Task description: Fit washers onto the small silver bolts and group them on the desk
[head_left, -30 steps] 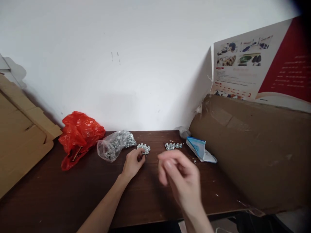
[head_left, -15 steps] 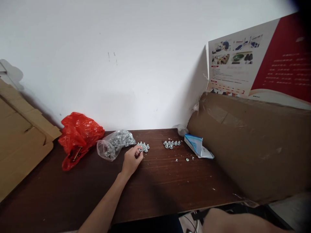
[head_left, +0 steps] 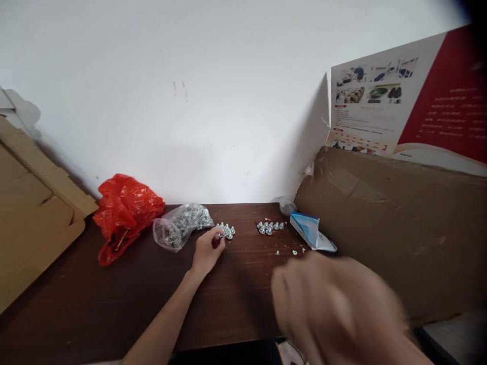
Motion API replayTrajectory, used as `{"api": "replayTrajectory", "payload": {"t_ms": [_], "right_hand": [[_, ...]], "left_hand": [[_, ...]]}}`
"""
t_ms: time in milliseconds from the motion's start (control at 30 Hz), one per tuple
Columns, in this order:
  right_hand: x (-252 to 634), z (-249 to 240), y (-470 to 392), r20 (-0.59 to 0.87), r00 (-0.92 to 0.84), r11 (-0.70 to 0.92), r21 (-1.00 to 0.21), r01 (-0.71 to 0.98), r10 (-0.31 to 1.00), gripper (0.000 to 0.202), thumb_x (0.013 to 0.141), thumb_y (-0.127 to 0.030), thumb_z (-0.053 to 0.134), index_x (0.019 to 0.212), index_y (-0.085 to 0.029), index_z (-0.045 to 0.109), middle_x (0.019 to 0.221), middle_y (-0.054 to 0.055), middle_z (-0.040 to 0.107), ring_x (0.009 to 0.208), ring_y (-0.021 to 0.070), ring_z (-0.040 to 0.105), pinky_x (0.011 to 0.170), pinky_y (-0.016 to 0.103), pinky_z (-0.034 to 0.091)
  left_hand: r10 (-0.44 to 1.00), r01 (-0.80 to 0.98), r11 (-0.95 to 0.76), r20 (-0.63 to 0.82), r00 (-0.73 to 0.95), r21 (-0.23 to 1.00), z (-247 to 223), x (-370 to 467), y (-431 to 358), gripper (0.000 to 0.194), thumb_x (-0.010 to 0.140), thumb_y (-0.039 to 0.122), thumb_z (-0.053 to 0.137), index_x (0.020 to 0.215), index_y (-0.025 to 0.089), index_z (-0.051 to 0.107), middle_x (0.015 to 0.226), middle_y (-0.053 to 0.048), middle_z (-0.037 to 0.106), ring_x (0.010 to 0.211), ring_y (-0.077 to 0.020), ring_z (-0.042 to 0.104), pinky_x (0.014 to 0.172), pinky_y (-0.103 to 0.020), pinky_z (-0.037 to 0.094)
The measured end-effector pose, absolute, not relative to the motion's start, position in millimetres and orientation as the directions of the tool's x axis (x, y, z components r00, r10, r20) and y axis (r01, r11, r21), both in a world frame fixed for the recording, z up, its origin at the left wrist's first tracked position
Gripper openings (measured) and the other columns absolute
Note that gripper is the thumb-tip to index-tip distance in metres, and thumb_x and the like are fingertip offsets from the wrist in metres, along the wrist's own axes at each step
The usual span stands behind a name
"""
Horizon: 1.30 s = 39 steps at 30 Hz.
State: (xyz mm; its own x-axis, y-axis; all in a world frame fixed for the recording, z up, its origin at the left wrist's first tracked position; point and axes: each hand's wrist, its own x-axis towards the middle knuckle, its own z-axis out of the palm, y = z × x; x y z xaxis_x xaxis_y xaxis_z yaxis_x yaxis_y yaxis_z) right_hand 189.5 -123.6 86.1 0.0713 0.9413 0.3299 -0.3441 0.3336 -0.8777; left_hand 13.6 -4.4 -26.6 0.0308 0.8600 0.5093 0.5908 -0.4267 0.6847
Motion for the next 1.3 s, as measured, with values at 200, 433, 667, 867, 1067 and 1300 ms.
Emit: {"api": "replayTrajectory", "payload": {"t_ms": [200, 433, 667, 867, 1067, 1300], "right_hand": [[167, 33, -19, 0.348, 0.061, 0.339, -0.934, 0.114, 0.936, 0.029, 0.077, -0.044, 0.062, 0.087, -0.017, 0.062, 0.055, -0.002, 0.056, 0.049, 0.0112, 0.049, 0.048, 0.022, 0.039], [150, -26, -4, 0.366, -0.107, 0.381, -0.875, 0.299, 0.925, 0.035, 0.085, -0.043, 0.050, 0.065, -0.015, 0.060, 0.063, 0.001, 0.059, 0.061, 0.0146, 0.052, 0.060, 0.024, 0.040], [148, -27, -1, 0.358, -0.107, 0.374, -0.896, 0.239, 0.927, 0.034, 0.084, -0.044, 0.052, 0.074, -0.014, 0.063, 0.068, 0.002, 0.063, 0.064, 0.0151, 0.053, 0.062, 0.023, 0.041], [149, -34, 3, 0.321, -0.117, 0.336, -0.931, 0.143, 0.940, 0.031, 0.081, -0.043, 0.056, 0.084, -0.014, 0.065, 0.072, 0.004, 0.064, 0.067, 0.0175, 0.055, 0.064, 0.026, 0.043], [147, -36, 6, 0.255, -0.085, 0.261, -0.964, 0.059, 0.963, 0.029, 0.077, -0.042, 0.060, 0.082, -0.014, 0.064, 0.066, 0.002, 0.059, 0.062, 0.0163, 0.052, 0.060, 0.026, 0.041], [147, -27, -2, 0.331, -0.129, 0.351, -0.913, 0.209, 0.935, 0.036, 0.083, -0.046, 0.052, 0.063, -0.016, 0.054, 0.060, -0.002, 0.051, 0.059, 0.0130, 0.045, 0.058, 0.024, 0.036]], "left_hand": [[0.837, 0.604, -0.460, 0.545, 0.050, 0.651, -25, 13, -7, 0.014, 0.078, 0.017, 0.051, 0.089, 0.018, 0.059, 0.062, 0.004, 0.047, 0.057, -0.0099, 0.046, 0.060, -0.021, 0.039], [0.844, 0.637, -0.451, 0.531, 0.076, 0.626, -24, 12, -9, 0.011, 0.081, 0.021, 0.050, 0.088, 0.019, 0.058, 0.066, 0.002, 0.050, 0.061, -0.0111, 0.049, 0.062, -0.022, 0.040], [0.830, 0.650, -0.489, 0.540, 0.140, 0.582, -20, 14, -13, 0.010, 0.081, 0.017, 0.047, 0.082, 0.019, 0.057, 0.066, 0.002, 0.049, 0.062, -0.0114, 0.047, 0.061, -0.022, 0.039], [0.866, 0.666, -0.437, 0.483, 0.130, 0.604, -19, 13, -13, 0.015, 0.083, 0.021, 0.047, 0.093, 0.021, 0.059, 0.068, 0.002, 0.050, 0.064, -0.0121, 0.048, 0.062, -0.022, 0.039], [0.856, 0.674, -0.450, 0.498, 0.139, 0.586, -19, 13, -14, 0.014, 0.081, 0.019, 0.049, 0.090, 0.021, 0.060, 0.066, 0.002, 0.049, 0.063, -0.0119, 0.048, 0.061, -0.022, 0.038], [0.845, 0.660, -0.462, 0.520, 0.126, 0.592, -20, 13, -13, 0.005, 0.079, 0.019, 0.052, 0.079, 0.018, 0.057, 0.061, 0.004, 0.043, 0.057, -0.0098, 0.043, 0.056, -0.020, 0.035]]}}
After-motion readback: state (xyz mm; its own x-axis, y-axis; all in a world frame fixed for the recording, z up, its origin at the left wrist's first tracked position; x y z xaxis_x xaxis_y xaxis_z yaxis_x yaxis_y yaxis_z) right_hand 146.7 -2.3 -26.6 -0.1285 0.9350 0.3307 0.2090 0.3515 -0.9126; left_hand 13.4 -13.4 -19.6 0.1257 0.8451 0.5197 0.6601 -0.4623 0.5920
